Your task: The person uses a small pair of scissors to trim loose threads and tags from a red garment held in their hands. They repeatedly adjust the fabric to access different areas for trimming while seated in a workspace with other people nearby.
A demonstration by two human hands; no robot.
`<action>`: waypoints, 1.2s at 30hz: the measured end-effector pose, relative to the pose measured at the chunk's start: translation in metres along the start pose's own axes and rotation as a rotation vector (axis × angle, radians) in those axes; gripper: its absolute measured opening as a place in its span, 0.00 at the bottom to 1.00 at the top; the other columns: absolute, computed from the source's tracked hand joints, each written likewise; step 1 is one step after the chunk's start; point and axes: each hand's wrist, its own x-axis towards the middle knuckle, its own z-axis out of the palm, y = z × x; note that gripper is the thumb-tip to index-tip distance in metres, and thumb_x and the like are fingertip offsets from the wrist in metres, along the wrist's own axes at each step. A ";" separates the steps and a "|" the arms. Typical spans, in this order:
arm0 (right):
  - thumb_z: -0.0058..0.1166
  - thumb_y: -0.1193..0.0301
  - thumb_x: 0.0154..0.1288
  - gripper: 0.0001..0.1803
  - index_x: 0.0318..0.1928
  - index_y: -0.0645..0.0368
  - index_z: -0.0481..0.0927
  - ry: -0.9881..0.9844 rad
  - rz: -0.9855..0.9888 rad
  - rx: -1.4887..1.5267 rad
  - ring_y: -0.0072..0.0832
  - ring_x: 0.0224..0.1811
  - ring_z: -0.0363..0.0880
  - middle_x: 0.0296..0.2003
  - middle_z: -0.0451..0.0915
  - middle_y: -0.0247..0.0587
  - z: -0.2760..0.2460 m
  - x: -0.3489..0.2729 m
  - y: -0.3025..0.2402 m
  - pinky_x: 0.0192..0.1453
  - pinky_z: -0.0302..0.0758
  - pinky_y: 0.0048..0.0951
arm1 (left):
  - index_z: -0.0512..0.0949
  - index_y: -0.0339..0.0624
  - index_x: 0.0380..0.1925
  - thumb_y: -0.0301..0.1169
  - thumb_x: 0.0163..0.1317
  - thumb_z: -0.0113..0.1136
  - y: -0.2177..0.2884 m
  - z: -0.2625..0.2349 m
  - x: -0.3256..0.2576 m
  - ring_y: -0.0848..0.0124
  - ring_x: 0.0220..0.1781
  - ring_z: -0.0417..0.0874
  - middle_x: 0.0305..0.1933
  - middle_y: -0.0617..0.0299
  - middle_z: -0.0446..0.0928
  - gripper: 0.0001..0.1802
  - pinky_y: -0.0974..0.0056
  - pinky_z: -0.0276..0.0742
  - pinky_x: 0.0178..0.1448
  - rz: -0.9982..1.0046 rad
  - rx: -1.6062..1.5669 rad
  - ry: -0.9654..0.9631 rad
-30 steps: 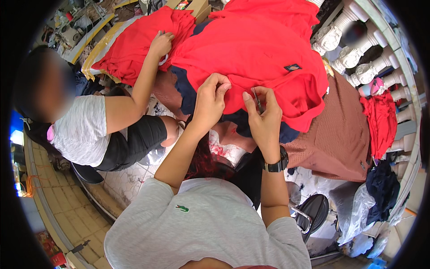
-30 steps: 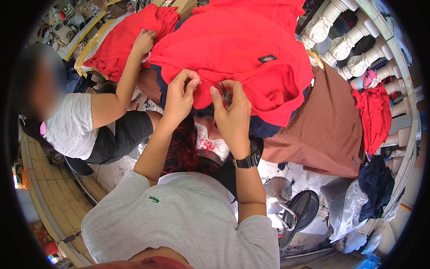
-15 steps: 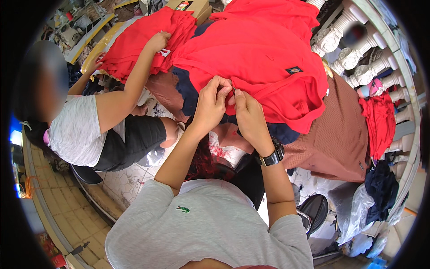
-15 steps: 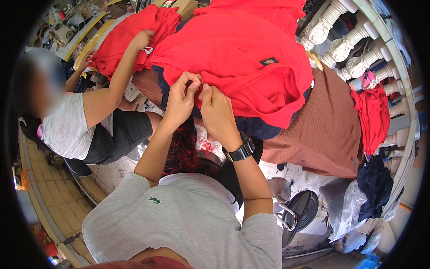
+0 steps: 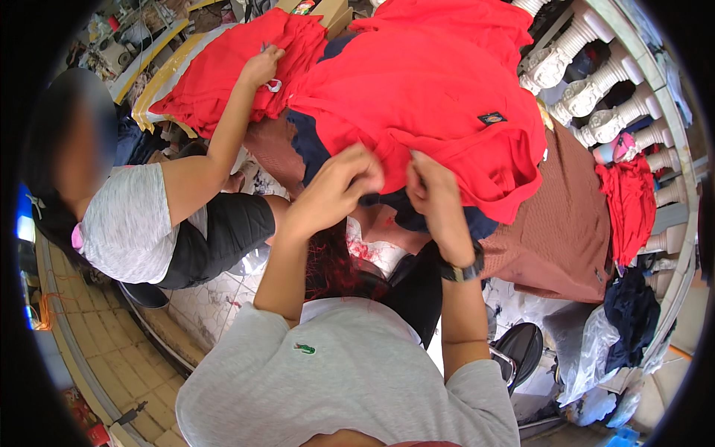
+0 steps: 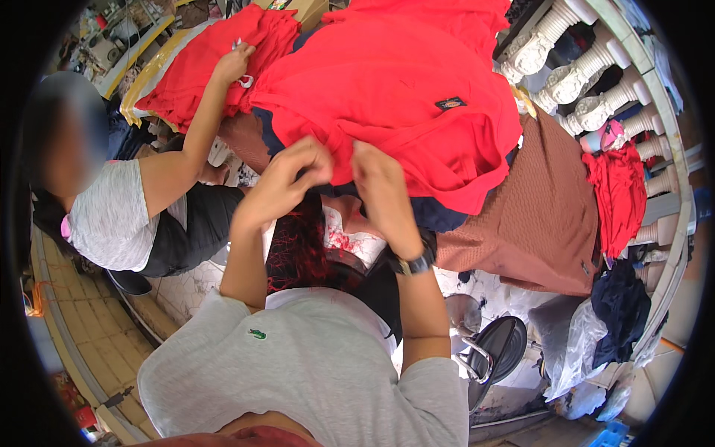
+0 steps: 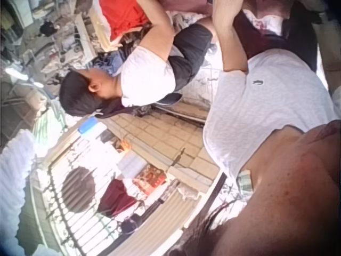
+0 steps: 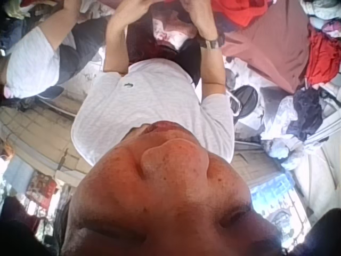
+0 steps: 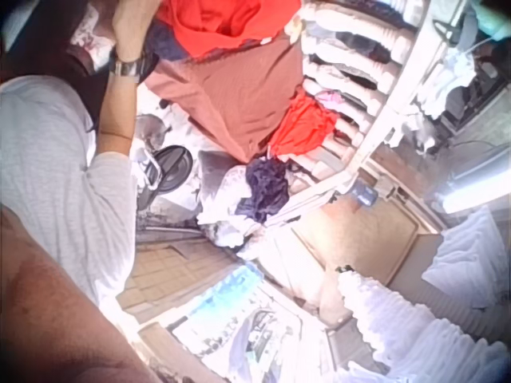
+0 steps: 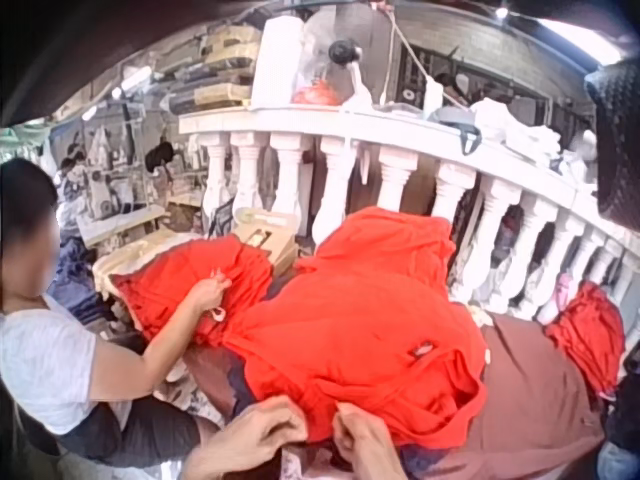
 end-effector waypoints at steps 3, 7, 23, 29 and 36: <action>0.50 0.58 0.76 0.19 0.31 0.58 0.75 0.307 0.032 -0.038 0.12 0.21 0.60 0.21 0.65 0.25 -0.018 -0.022 -0.036 0.24 0.55 0.20 | 0.76 0.32 0.29 0.22 0.66 0.59 0.039 -0.022 -0.017 0.68 0.44 0.79 0.40 0.57 0.78 0.06 0.64 0.73 0.52 -0.198 -0.137 0.068; 0.58 0.73 0.69 0.07 0.41 0.64 0.77 0.409 -0.226 -0.390 0.16 0.30 0.74 0.30 0.80 0.34 -0.024 -0.014 -0.012 0.33 0.69 0.21 | 0.77 0.36 0.42 0.23 0.60 0.68 0.032 0.011 -0.001 0.70 0.40 0.78 0.39 0.59 0.74 0.12 0.66 0.75 0.46 -0.014 -0.037 0.381; 0.59 0.83 0.65 0.15 0.51 0.60 0.84 0.316 -0.536 -0.510 0.24 0.34 0.79 0.39 0.82 0.36 -0.020 0.003 -0.017 0.39 0.75 0.24 | 0.80 0.32 0.45 0.22 0.69 0.56 0.028 0.048 0.038 0.59 0.38 0.79 0.35 0.52 0.77 0.08 0.59 0.74 0.46 0.152 0.166 0.469; 0.61 0.81 0.66 0.08 0.45 0.63 0.82 0.175 -0.577 -0.537 0.28 0.32 0.77 0.34 0.78 0.40 -0.021 0.019 -0.021 0.36 0.72 0.27 | 0.81 0.35 0.47 0.25 0.69 0.60 0.035 0.031 0.038 0.66 0.40 0.81 0.34 0.55 0.78 0.09 0.63 0.75 0.51 0.012 0.090 0.544; 0.59 0.77 0.69 0.04 0.41 0.66 0.79 0.136 -0.452 -0.455 0.31 0.29 0.72 0.34 0.76 0.44 -0.020 0.021 -0.016 0.33 0.68 0.30 | 0.79 0.35 0.45 0.23 0.64 0.65 0.046 0.058 0.028 0.62 0.36 0.82 0.35 0.52 0.76 0.11 0.61 0.79 0.42 0.129 0.049 0.697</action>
